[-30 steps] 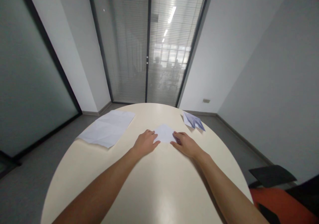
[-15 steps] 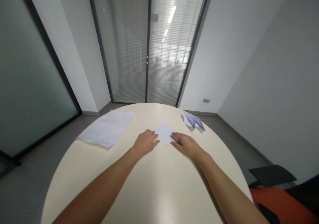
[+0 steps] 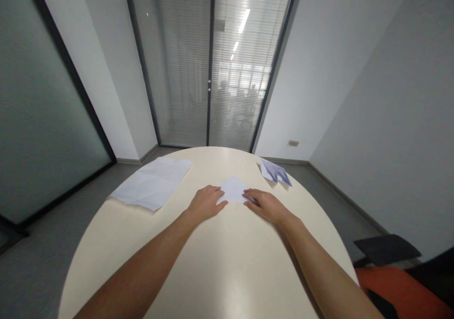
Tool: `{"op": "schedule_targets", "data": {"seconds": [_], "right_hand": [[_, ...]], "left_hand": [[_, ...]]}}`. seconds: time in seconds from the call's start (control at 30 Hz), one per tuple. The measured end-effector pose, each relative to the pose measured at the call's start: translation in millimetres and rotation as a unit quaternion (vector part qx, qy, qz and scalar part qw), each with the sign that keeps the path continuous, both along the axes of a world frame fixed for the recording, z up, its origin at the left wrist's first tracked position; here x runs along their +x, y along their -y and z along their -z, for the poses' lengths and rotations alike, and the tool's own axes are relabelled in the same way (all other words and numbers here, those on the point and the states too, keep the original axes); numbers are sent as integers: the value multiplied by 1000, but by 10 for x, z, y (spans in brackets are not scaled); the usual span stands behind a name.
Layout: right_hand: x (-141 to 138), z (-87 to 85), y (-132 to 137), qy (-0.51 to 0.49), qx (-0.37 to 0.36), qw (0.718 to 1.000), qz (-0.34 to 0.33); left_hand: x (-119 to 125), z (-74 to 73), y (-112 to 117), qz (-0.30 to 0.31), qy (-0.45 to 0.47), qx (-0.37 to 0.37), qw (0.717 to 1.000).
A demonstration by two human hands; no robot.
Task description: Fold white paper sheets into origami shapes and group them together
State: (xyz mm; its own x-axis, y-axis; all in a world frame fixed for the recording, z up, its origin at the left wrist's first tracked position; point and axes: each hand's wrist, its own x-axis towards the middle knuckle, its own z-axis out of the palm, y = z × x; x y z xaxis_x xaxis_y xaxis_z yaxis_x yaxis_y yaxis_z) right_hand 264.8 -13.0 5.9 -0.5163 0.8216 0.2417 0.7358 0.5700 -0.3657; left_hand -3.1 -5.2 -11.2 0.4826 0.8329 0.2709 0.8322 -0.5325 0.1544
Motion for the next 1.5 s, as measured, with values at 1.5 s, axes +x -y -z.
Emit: {"op": "schedule_targets", "data": {"seconds": [1.5], "right_hand": [[43,115,-133,-57,-5,974,219]], "left_hand": [[-126,107,-208,-36,185,15,982]]}}
